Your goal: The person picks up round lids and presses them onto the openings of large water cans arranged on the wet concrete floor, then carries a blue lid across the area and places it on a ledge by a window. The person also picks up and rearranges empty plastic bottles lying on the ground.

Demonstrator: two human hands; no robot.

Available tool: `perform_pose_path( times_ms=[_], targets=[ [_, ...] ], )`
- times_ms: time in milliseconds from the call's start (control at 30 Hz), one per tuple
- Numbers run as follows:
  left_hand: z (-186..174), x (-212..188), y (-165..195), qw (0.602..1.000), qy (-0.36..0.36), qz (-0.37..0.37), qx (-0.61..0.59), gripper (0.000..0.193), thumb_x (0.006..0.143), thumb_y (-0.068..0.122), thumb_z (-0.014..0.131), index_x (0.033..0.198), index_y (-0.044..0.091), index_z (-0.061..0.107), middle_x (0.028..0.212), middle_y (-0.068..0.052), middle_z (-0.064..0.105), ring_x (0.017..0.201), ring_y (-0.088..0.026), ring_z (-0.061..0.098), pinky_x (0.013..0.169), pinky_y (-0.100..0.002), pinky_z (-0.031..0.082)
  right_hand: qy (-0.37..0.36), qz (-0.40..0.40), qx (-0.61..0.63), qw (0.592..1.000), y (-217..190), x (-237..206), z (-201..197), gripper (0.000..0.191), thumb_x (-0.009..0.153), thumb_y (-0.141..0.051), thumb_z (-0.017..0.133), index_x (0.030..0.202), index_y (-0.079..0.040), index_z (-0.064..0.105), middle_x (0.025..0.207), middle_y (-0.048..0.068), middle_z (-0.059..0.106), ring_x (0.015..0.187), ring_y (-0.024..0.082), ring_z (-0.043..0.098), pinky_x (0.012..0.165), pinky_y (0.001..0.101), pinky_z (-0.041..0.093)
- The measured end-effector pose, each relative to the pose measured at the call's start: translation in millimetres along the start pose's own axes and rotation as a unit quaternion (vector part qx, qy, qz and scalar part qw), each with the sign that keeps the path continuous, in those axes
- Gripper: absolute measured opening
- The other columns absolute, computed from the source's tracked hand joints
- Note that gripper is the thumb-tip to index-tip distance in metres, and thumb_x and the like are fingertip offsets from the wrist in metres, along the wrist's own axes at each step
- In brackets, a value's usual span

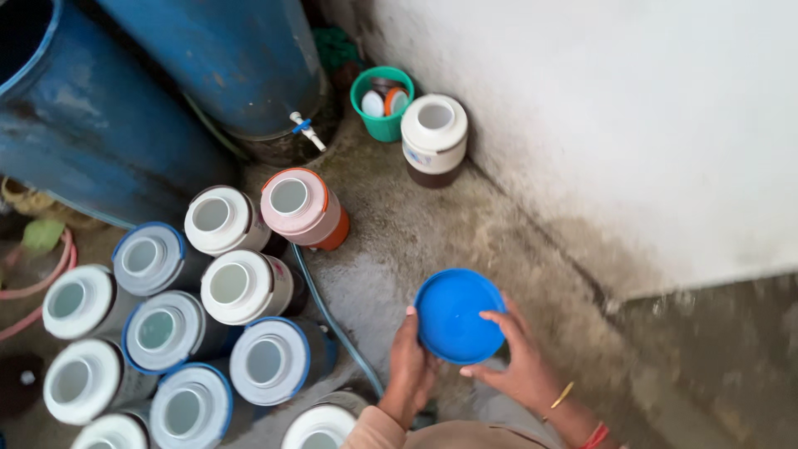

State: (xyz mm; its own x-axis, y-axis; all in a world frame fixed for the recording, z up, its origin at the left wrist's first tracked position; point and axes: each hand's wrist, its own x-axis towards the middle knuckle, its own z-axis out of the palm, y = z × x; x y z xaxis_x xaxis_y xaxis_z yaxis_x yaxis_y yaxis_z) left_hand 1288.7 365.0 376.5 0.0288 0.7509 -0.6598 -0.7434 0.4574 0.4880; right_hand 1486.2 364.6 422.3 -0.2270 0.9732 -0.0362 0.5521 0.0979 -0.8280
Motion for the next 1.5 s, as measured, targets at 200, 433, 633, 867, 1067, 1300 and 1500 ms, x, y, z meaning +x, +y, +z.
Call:
perform_pose_path(
  times_ms=[200,433,633,867,1067,1300,1500],
  targets=[
    [95,30,28,0.991,0.131,0.009,-0.040,0.055,0.099,0.055,0.042,0.130,0.012,0.058,0.117,-0.007,0.072,0.096,-0.019,0.073,0.077,-0.035,0.061,-0.050,-0.129,-0.026,0.990,33,92,-67,0.093,0.060,-0.037,0.098,0.138,-0.013,0.052,0.156,0.023,0.037,0.145,0.042,0.036,0.113,0.0497,0.036],
    [113,68,55,0.980,0.127,0.147,-0.052,0.059,0.100,0.058,0.046,0.130,0.009,0.059,0.114,-0.005,0.068,0.097,-0.014,0.065,0.078,-0.032,0.057,-0.156,-0.165,-0.041,0.973,35,183,-92,0.073,0.065,-0.037,0.091,0.129,-0.015,0.064,0.160,0.020,0.036,0.140,0.039,0.049,0.109,0.0463,0.047],
    [97,119,97,0.967,0.180,0.164,-0.080,0.056,0.104,0.060,0.048,0.119,0.008,0.059,0.099,-0.006,0.062,0.081,-0.015,0.056,0.063,-0.032,0.045,-0.166,-0.285,-0.102,0.939,7,267,-60,0.074,0.062,-0.038,0.094,0.127,-0.016,0.067,0.162,0.025,0.027,0.145,0.046,0.038,0.111,0.0521,0.039],
    [112,187,203,0.978,0.103,0.153,-0.095,0.055,0.098,0.054,0.049,0.127,0.009,0.060,0.120,-0.008,0.068,0.104,-0.018,0.067,0.088,-0.036,0.058,-0.197,-0.225,-0.135,0.945,-49,375,-28,0.103,0.060,-0.050,0.095,0.143,-0.011,0.049,0.160,0.031,0.020,0.145,0.050,0.031,0.110,0.0546,0.036],
    [150,243,301,0.989,0.035,0.134,-0.055,0.057,0.099,0.051,0.051,0.137,0.009,0.055,0.127,-0.008,0.065,0.112,-0.018,0.065,0.092,-0.036,0.057,-0.097,-0.233,-0.161,0.954,-98,461,-20,0.112,0.056,-0.053,0.095,0.145,-0.008,0.044,0.158,0.033,0.022,0.143,0.051,0.033,0.111,0.0573,0.035],
    [209,312,381,0.991,-0.100,0.090,-0.001,0.070,0.099,0.058,0.047,0.144,0.004,0.051,0.135,-0.015,0.064,0.112,-0.027,0.065,0.087,-0.042,0.056,0.036,-0.215,-0.171,0.961,-114,553,-46,0.106,0.050,-0.042,0.097,0.141,-0.014,0.051,0.154,0.028,0.031,0.138,0.049,0.036,0.110,0.0576,0.036],
    [300,375,429,0.990,-0.088,0.069,0.086,0.072,0.094,0.060,0.037,0.154,0.021,0.035,0.151,-0.007,0.052,0.127,-0.025,0.058,0.099,-0.045,0.051,0.153,-0.196,-0.190,0.950,-93,676,-118,0.097,0.057,-0.045,0.098,0.140,-0.016,0.055,0.153,0.028,0.033,0.139,0.051,0.035,0.112,0.0566,0.036]
  ],
)
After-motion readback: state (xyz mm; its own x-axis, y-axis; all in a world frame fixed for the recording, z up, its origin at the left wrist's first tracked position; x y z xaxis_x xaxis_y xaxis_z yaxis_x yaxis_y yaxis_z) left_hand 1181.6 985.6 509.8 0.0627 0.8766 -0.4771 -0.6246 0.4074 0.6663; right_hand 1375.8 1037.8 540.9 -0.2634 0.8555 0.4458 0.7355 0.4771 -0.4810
